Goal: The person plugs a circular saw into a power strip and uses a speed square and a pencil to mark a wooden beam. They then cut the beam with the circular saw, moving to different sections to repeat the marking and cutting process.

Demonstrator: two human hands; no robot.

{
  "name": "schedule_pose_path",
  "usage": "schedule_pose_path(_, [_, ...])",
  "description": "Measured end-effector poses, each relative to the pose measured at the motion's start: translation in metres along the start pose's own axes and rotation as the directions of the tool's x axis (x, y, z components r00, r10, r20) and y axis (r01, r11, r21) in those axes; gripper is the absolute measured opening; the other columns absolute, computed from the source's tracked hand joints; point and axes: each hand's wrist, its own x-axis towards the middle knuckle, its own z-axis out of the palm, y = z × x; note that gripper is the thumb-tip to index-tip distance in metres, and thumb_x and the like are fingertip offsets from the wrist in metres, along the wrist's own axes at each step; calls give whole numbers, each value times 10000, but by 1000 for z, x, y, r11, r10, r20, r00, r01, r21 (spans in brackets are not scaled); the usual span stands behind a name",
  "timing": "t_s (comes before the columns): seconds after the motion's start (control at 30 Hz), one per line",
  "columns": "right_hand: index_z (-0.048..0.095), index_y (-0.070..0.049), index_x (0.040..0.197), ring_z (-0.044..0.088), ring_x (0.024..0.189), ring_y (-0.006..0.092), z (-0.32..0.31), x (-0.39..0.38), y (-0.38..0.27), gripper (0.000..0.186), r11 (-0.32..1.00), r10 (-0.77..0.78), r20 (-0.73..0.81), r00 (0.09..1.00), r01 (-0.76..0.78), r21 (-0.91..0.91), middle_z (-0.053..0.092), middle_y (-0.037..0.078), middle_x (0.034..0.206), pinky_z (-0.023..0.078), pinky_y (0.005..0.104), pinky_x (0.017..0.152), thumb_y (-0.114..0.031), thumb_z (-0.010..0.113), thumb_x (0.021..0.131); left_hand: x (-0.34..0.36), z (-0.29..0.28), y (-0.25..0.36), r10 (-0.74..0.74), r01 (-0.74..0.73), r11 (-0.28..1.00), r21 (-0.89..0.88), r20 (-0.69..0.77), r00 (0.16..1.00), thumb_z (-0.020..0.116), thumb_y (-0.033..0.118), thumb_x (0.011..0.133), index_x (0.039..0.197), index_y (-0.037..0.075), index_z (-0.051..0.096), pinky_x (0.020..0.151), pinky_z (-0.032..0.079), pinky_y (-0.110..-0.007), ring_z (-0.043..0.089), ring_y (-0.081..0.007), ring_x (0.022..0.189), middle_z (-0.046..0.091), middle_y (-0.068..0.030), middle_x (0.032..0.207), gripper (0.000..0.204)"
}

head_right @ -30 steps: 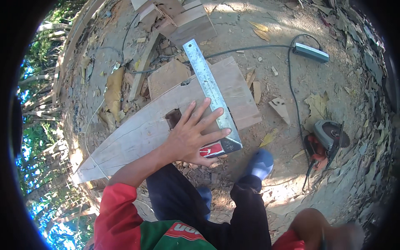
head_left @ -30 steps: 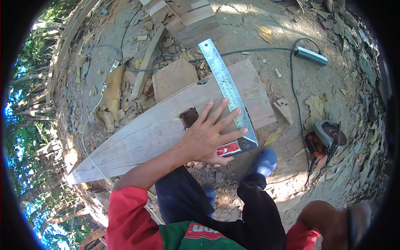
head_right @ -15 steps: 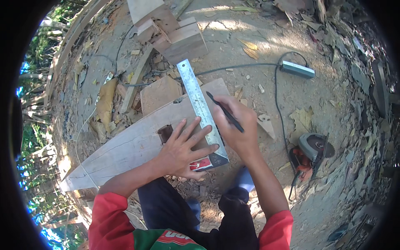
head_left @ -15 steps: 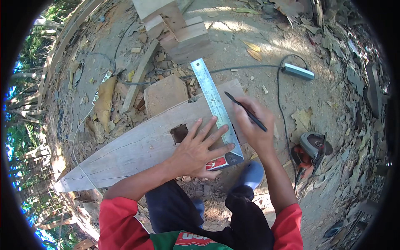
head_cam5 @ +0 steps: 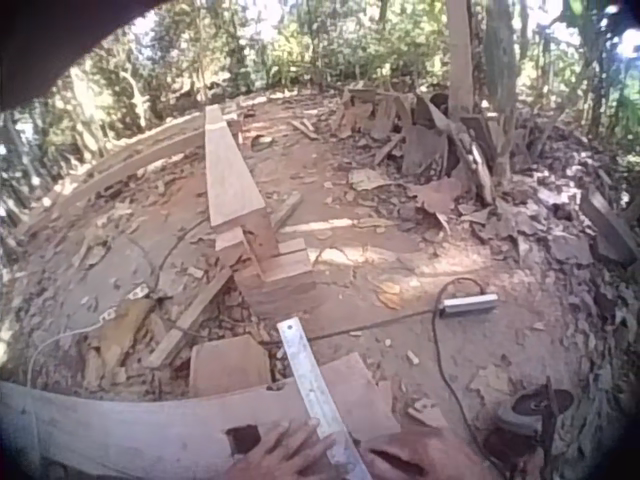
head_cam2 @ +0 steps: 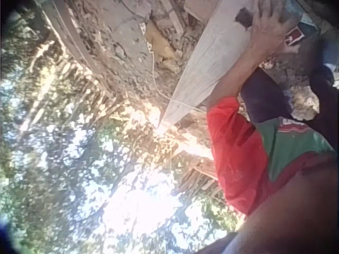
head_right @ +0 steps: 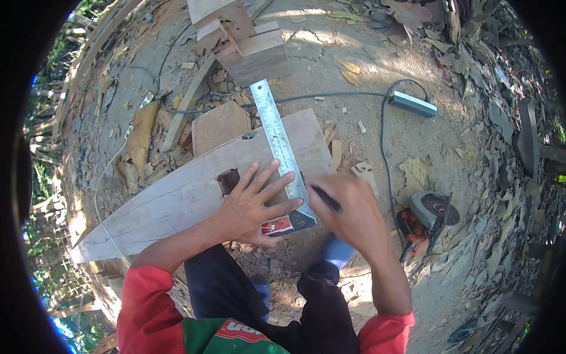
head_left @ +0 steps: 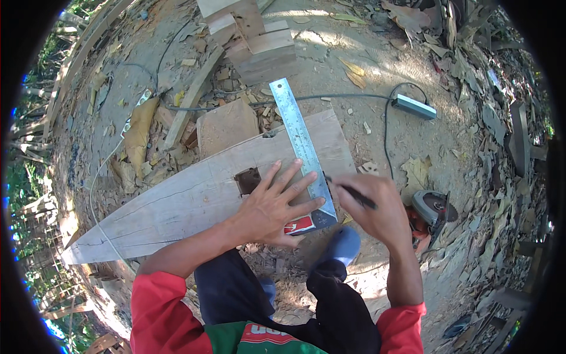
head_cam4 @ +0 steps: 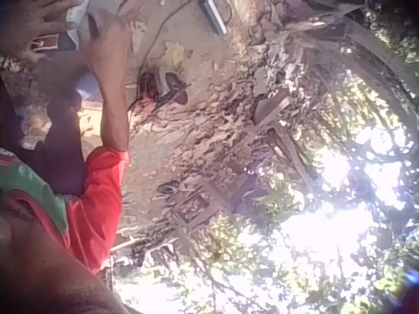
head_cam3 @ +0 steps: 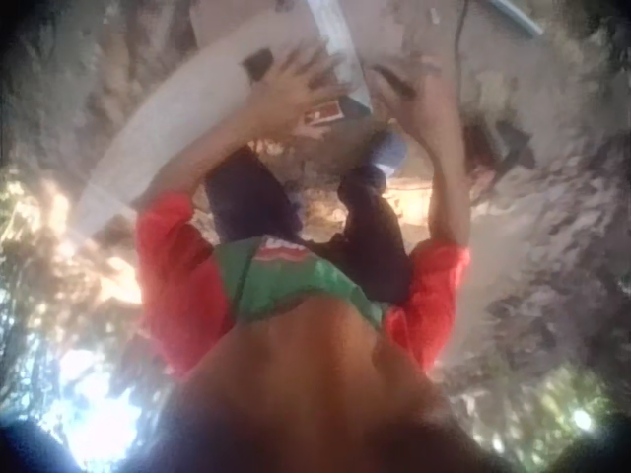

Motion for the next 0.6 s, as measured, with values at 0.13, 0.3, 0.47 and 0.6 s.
schedule_pose_path(0.13, [678, 22, 939, 665, 727, 242, -35, -40, -25, 156, 994, 34, -236, 971, -8, 111, 683, 147, 825, 498, 356, 644, -64, 686, 809, -24, 7, 20, -87, 92, 993, 70, -72, 994, 809, 400, 642, 1257, 121, 590, 1115, 274, -567, 388, -343, 1366, 476, -130, 1421, 711])
schedule_pose_path(0.3, [632, -9, 767, 571, 626, 149, -99, -88, -64, 35, 952, -305, -694, 652, 238, -195, 637, 97, 738, 440, 290, 526, 8, 646, 794, -58, 0, 33, -341, 301, 913, -275, -109, 934, 790, 224, 694, 1210, 56, 564, 997, 385, -486, 523, -330, 1177, 592, -132, 1221, 588])
schedule_pose_path(0.47, [591, -26, 841, 546, 607, 147, -130, -109, -79, 54, 903, -425, -282, 860, 382, -194, 599, 91, 728, 435, 282, 509, -60, 631, 830, -79, -70, -18, -372, 363, 928, -80, -175, 912, 800, 118, 666, 1241, 48, 538, 1001, 378, -465, 518, -362, 1167, 583, -158, 1210, 636])
schedule_pose_path(0.6, [561, -57, 977, 545, 601, 133, -121, -90, -95, 153, 866, -495, -343, 799, 486, -118, 573, 59, 744, 444, 270, 513, -143, 619, 865, -99, -102, -109, -426, 454, 889, 65, -249, 870, 700, 30, 763, 1278, 75, 529, 1062, 374, -432, 470, -379, 1262, 567, -149, 1264, 545])
